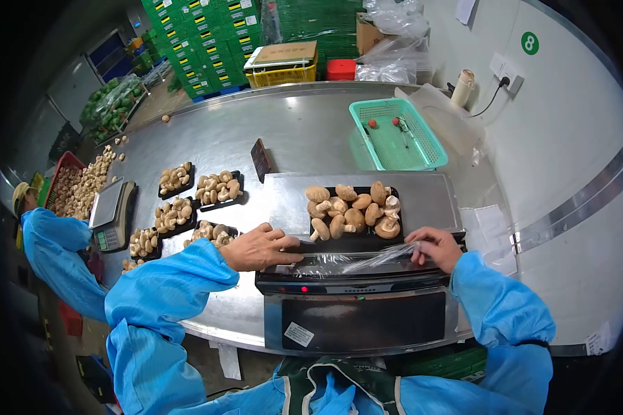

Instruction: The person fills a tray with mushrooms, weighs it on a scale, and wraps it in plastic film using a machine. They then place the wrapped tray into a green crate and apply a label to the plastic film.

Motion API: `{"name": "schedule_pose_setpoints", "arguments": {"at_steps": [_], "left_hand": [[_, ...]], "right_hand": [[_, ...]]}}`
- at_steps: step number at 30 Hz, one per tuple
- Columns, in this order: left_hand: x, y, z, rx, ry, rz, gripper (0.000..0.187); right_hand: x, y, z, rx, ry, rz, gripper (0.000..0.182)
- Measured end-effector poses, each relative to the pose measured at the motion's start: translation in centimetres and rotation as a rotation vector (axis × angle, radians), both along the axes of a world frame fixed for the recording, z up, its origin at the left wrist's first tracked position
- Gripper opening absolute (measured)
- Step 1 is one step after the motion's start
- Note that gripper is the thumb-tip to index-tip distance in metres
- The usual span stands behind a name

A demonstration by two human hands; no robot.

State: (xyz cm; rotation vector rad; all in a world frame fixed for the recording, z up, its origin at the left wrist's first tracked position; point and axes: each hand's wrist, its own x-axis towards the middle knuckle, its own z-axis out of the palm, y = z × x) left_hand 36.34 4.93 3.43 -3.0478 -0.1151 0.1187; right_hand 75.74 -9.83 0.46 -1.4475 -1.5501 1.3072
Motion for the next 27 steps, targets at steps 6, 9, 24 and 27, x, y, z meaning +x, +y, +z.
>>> {"name": "schedule_pose_setpoints", "arguments": {"at_steps": [6,9,24,27], "left_hand": [[1.7,-3.5,-3.2,-1.229,-0.593,0.583,0.009],[-0.5,-7.5,-0.3,-1.583,-1.043,0.777,0.009],[6.9,14.3,-2.4,-0.021,-0.178,0.240,0.068],[7.3,12.9,-5.2,-0.453,-0.192,0.422,0.056]], "right_hand": [[-0.4,-1.6,-1.1,-0.228,1.084,-0.430,0.003],[0.8,-5.3,2.0,-0.124,1.009,-0.410,0.005],[5.5,15.1,0.3,0.963,-1.250,0.240,0.059],[4.4,14.6,-3.2,0.689,-1.034,0.150,0.053]]}}
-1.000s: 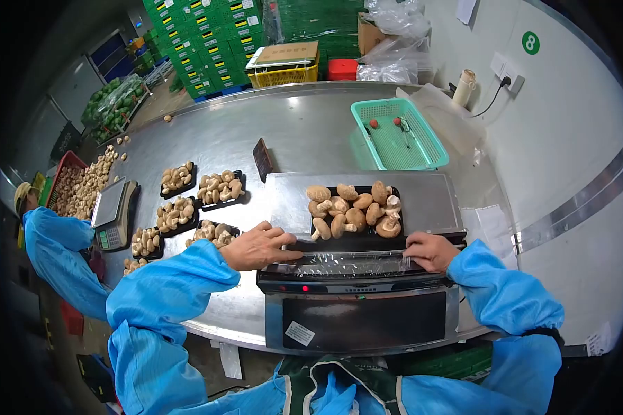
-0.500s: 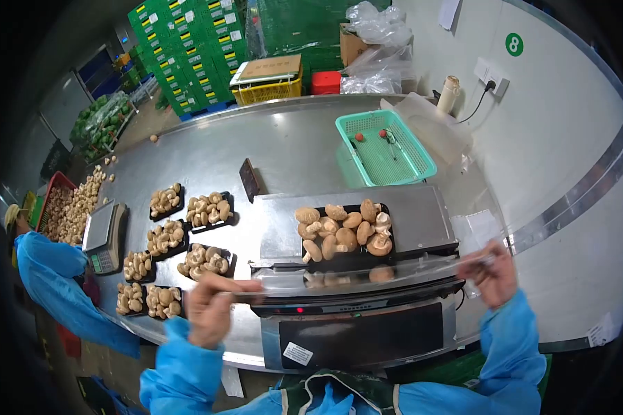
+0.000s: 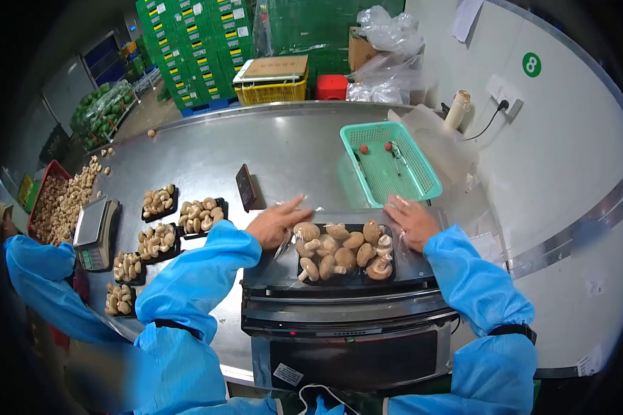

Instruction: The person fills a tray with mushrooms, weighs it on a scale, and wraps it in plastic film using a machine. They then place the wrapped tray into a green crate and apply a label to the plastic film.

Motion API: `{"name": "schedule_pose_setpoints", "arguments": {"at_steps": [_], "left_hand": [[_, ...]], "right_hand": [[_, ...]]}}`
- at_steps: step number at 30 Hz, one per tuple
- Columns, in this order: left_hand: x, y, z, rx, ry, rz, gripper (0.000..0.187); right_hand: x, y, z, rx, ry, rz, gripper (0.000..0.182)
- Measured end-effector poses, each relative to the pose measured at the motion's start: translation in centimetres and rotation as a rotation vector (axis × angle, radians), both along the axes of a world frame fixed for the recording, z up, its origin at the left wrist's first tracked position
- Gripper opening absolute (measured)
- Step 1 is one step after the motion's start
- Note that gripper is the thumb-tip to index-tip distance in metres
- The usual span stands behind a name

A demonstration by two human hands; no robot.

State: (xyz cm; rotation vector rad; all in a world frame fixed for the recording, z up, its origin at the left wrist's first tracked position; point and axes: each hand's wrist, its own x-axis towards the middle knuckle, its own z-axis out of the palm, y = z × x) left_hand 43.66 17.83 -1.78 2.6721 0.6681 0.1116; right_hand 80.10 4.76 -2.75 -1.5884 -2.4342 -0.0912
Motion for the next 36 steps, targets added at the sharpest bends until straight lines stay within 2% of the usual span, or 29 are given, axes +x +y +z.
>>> {"name": "schedule_pose_setpoints", "arguments": {"at_steps": [1,3,4,5,6,7,8,9,10,11,13,15,16,17,18,19,20,22,23,24,25,27,29,31,32,33,34,36], "left_hand": [[-0.1,-0.8,-0.8,-0.014,0.002,0.001,0.056],[-0.4,-2.6,-1.5,0.115,-0.084,-0.004,0.053],[-0.7,-3.7,-1.7,0.029,-0.103,0.024,0.051],[-1.1,-4.2,-3.5,-0.048,-0.232,0.050,0.045],[-1.0,-6.1,-2.2,-0.507,-0.388,0.199,0.043],[-0.7,-8.4,-0.2,-0.972,-0.534,0.347,0.043],[-0.7,-9.9,0.9,-0.975,-0.528,0.344,0.043],[-0.7,-11.3,1.7,-1.267,-0.549,0.616,0.040],[-1.0,-12.9,2.6,-1.551,-0.556,0.902,0.037],[-1.8,-14.9,3.4,-1.694,-0.613,0.813,0.030],[-3.9,-19.2,5.0,-1.777,-0.497,0.858,0.032],[-6.8,-24.7,0.3,-1.946,-0.471,0.935,0.032],[-6.8,-27.2,0.9,-1.999,-0.307,1.153,0.030],[-8.7,-30.3,-4.3,-2.072,-0.333,1.200,0.029],[-9.4,-32.3,-6.8,-2.079,-0.440,1.187,0.028],[-9.6,-33.6,-7.2,-2.086,-0.541,1.174,0.028],[-9.4,-34.1,-7.6,-2.080,-0.675,1.149,0.027],[-8.8,-34.1,-5.5,-1.876,-0.719,1.090,0.030],[-8.6,-34.2,-4.3,-1.755,-0.720,1.076,0.034],[-8.9,-34.2,-3.8,-1.678,-0.662,1.104,0.035],[-9.1,-34.5,-4.2,-1.692,-0.716,1.102,0.036],[-8.8,-35.0,-2.0,-1.505,-0.723,1.059,0.037],[-8.1,-35.4,-0.2,-1.462,-0.717,1.101,0.038],[-8.1,-36.0,-0.2,-1.415,-0.727,1.149,0.040],[-8.8,-35.8,-0.9,-1.245,-0.695,1.097,0.038],[-9.5,-35.7,-1.8,-1.075,-0.665,1.041,0.037],[-9.6,-35.7,-2.8,-1.085,-0.781,1.079,0.036],[-8.7,-36.1,-3.1,-1.038,-0.744,1.099,0.030]], "right_hand": [[-0.6,-1.0,-0.9,-0.014,0.002,0.001,0.053],[-1.7,-2.8,-1.8,-0.005,0.146,-0.020,0.043],[-2.5,-4.1,-1.9,-0.008,0.143,-0.013,0.043],[-3.3,-5.6,-1.6,-0.188,0.510,-0.143,0.038],[-4.1,-6.7,-0.8,-0.370,0.877,-0.276,0.034],[-4.9,-7.4,0.8,-0.372,0.877,-0.278,0.034],[-6.0,-8.3,2.8,-0.586,1.300,-0.394,0.031],[-6.8,-9.4,4.5,-0.800,1.726,-0.511,0.030],[-6.9,-10.2,5.8,-0.883,1.788,-0.550,0.027],[-7.4,-12.0,6.6,-0.886,1.792,-0.564,0.027],[-9.0,-17.1,6.7,-1.026,1.775,-0.563,0.025],[-10.8,-22.9,4.3,-1.142,1.879,-0.832,0.025],[-11.3,-25.8,2.3,-1.257,1.896,-0.883,0.027],[-12.1,-28.3,-0.7,-1.312,1.840,-0.970,0.028],[-12.8,-29.7,-2.5,-1.286,1.994,-0.975,0.027],[-13.5,-31.2,-3.6,-1.249,2.150,-0.983,0.025],[-13.6,-31.8,-4.2,-1.136,2.173,-0.913,0.026],[-13.1,-31.7,-3.2,-0.949,2.229,-0.799,0.029],[-13.6,-31.4,-1.8,-0.852,2.222,-0.947,0.032],[-13.6,-31.2,-1.0,-0.812,2.124,-0.953,0.035],[-13.8,-31.5,-0.6,-0.778,2.024,-0.960,0.038],[-15.5,-32.3,-1.5,-0.661,1.685,-0.936,0.039],[-17.5,-32.4,-1.4,-0.651,1.588,-0.949,0.024],[-18.2,-33.3,-3.4,-0.511,1.503,-0.913,0.018],[-18.3,-33.6,-3.7,-0.510,1.502,-0.912,0.018],[-18.5,-33.6,-3.8,-0.446,1.609,-0.953,0.018],[-18.6,-33.6,-3.8,-0.379,1.717,-0.992,0.019],[-19.0,-33.3,-3.6,-0.313,1.678,-1.001,0.020]]}}
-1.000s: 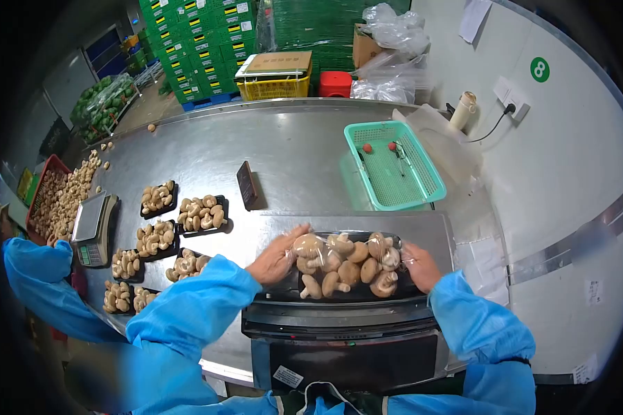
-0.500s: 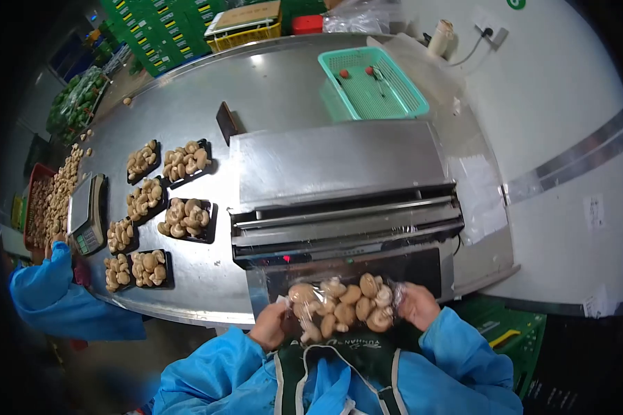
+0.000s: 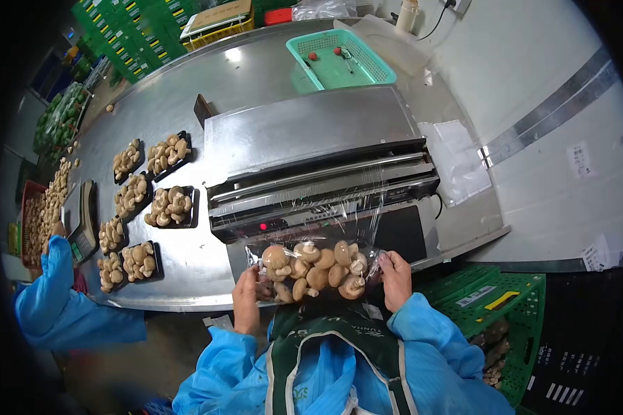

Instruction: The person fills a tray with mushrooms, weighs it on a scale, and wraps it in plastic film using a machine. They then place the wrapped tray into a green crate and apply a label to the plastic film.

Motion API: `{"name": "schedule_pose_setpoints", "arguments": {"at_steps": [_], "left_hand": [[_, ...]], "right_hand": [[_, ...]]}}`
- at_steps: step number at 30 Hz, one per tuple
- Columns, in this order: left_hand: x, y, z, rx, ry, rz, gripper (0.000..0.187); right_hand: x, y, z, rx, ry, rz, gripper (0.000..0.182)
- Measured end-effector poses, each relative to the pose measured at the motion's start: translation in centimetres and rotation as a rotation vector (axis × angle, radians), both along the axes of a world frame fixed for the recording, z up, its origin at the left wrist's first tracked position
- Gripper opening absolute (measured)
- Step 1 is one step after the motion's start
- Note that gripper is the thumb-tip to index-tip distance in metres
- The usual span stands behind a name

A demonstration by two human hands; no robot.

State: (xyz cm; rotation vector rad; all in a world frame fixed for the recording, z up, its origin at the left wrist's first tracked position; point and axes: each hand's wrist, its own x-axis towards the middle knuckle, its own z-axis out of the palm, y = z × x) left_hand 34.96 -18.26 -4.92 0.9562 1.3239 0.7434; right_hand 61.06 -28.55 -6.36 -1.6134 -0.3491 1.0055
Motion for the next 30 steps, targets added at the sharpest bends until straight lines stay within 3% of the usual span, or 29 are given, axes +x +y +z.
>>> {"name": "schedule_pose_setpoints", "arguments": {"at_steps": [3,5,9,12,13,15,16,18,19,21,22,23,24,25,26,27,28,29,30], "left_hand": [[0.9,-0.1,-2.4,0.154,0.025,0.038,0.019],[0.9,0.1,-2.5,0.196,-0.023,0.014,0.022],[-0.9,-0.2,-2.0,0.177,-0.017,-0.061,0.025],[-1.3,0.1,-1.0,0.319,0.147,-0.216,0.026],[-1.2,1.3,-1.9,0.421,0.312,-0.277,0.023],[0.7,3.5,-1.7,0.695,0.574,-0.472,0.018],[1.9,4.4,-1.9,0.705,0.577,-0.478,0.018],[4.0,5.6,-2.8,1.002,0.811,-0.666,0.015],[4.8,6.0,-3.2,1.011,0.815,-0.682,0.015],[5.4,5.9,-4.1,1.033,0.825,-0.724,0.016],[5.2,5.9,-4.4,1.000,0.861,-0.735,0.014],[4.8,5.5,-4.4,1.004,0.865,-0.739,0.014],[4.4,5.0,-4.1,0.799,0.685,-0.738,0.013],[4.0,4.4,-3.8,0.597,0.506,-0.722,0.013],[3.6,2.9,-3.0,0.215,-0.039,-0.633,0.025],[2.5,1.2,-1.0,0.185,-0.070,-0.640,0.034],[0.9,0.2,-1.9,-0.056,-0.311,-0.567,0.019],[0.1,-0.4,-2.2,-0.055,-0.305,-0.563,0.019],[-0.7,-1.3,-2.5,-0.111,-0.525,-0.579,0.023]], "right_hand": [[-0.7,0.7,0.4,0.044,-0.114,-0.080,0.023],[-0.9,0.9,0.5,0.060,0.157,-0.235,0.024],[-0.3,-2.4,0.8,0.008,0.308,-0.476,0.024],[-0.4,-6.2,-1.8,0.021,0.237,-0.488,0.025],[-0.4,-6.7,-3.1,-0.022,0.241,-0.501,0.025],[-0.7,-7.3,-11.5,-0.037,-0.491,-0.442,0.025],[-1.2,-6.3,-9.7,-0.158,-0.660,-0.409,0.024],[-2.3,-5.2,-10.5,-0.141,-0.652,-0.429,0.022],[-3.0,-4.8,-10.4,-0.152,-0.624,-0.453,0.021],[-4.9,-5.0,-13.2,0.077,-0.330,-0.477,0.013],[-5.9,-3.6,-9.6,0.417,0.327,-0.526,0.014],[-6.9,-4.6,-14.9,0.316,0.728,-0.451,0.018],[-8.1,-4.3,-14.1,0.376,0.951,-0.383,0.018],[-9.3,-4.1,-13.1,0.451,1.044,-0.324,0.018],[-10.2,-4.4,-11.5,0.516,1.086,-0.263,0.019],[-11.0,-4.8,-9.8,0.568,1.113,-0.204,0.019],[-11.3,-5.3,-7.9,0.618,1.129,-0.143,0.020],[-11.7,-6.0,-5.9,0.669,1.125,-0.083,0.021],[-12.0,-6.3,-4.0,0.705,1.123,-0.031,0.022]]}}
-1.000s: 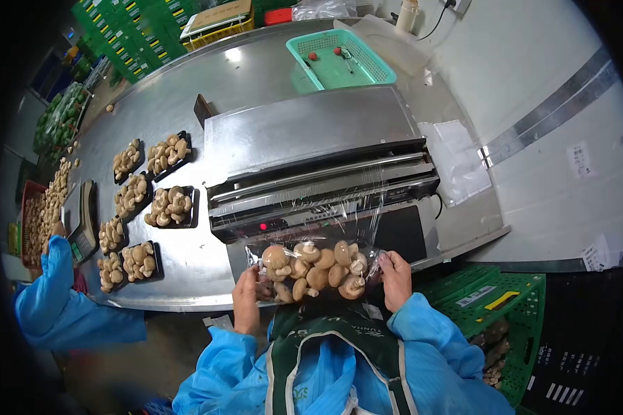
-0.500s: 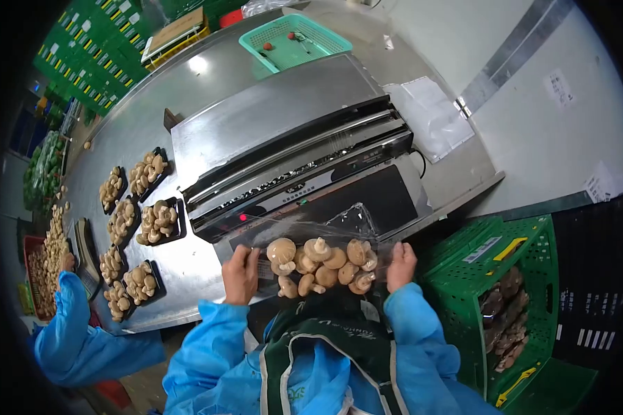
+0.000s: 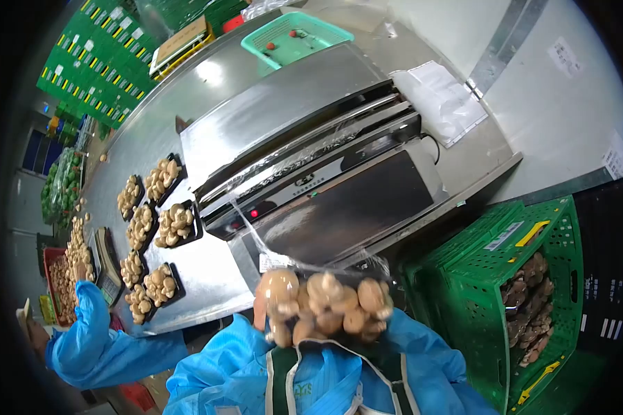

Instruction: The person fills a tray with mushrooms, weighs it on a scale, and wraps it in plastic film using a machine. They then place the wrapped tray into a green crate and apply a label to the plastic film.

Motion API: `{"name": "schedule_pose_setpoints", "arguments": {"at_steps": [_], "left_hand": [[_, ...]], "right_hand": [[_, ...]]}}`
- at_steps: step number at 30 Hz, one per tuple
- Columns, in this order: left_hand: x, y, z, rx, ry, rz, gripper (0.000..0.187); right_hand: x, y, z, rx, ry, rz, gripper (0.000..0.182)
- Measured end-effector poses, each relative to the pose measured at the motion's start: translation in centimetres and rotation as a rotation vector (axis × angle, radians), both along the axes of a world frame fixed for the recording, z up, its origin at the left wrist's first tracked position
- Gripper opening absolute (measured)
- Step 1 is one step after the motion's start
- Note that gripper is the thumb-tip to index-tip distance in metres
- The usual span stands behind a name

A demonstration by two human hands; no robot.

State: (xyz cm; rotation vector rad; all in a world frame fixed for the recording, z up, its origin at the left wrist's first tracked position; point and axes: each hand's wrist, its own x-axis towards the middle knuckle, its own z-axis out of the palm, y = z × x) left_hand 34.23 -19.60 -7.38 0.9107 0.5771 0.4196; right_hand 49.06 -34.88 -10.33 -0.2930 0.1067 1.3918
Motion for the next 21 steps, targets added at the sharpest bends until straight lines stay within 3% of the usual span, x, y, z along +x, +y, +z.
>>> {"name": "schedule_pose_setpoints", "arguments": {"at_steps": [3,6,7,8,9,11,13,15,17,18,19,20,21], "left_hand": [[-1.4,-2.4,-0.3,-0.302,-0.605,-0.052,0.037],[0.3,-2.8,6.7,-0.351,-0.477,-0.044,0.043],[0.8,-2.6,10.9,-0.813,-0.221,-0.094,0.050],[1.0,-2.5,12.9,-1.265,0.055,-0.150,0.059],[-0.6,-4.1,9.8,-0.919,-0.269,-0.336,0.056],[-1.3,-1.5,13.6,-0.874,0.090,-0.490,0.052],[-1.8,-1.3,12.9,-0.666,0.036,-0.665,0.051],[-2.4,-1.3,10.7,-0.307,-0.064,-0.810,0.050],[-3.7,-1.4,7.6,0.119,-0.152,-0.861,0.049],[-4.5,-1.4,6.3,0.287,-0.178,-0.856,0.049],[-5.1,-1.4,5.4,0.392,-0.196,-0.840,0.048],[-5.7,-1.4,4.5,0.449,-0.199,-0.816,0.048],[-5.9,-1.7,4.4,0.431,-0.202,-0.815,0.048]], "right_hand": [[-1.7,-1.6,4.0,0.123,-0.060,0.063,0.025],[-3.7,-2.5,5.3,0.153,-0.145,0.082,0.028],[-4.6,-3.6,4.3,0.158,-0.157,0.101,0.028],[-5.7,-5.4,2.3,-0.434,-0.504,0.066,0.031],[-6.0,-6.6,1.2,-1.035,-0.837,0.012,0.034],[6.8,-0.4,7.1,-0.168,-1.229,0.762,0.040],[9.1,2.0,11.3,-0.157,-0.979,0.160,0.055],[3.7,5.6,18.5,0.012,-1.245,0.138,0.060],[1.6,7.3,19.7,0.681,-1.476,0.740,0.075],[1.7,7.0,19.8,0.673,-1.486,0.732,0.075],[2.1,6.3,19.7,0.494,-1.436,0.864,0.075],[2.5,5.3,19.4,0.311,-1.363,0.999,0.075],[2.9,4.2,19.0,0.299,-1.351,1.008,0.075]]}}
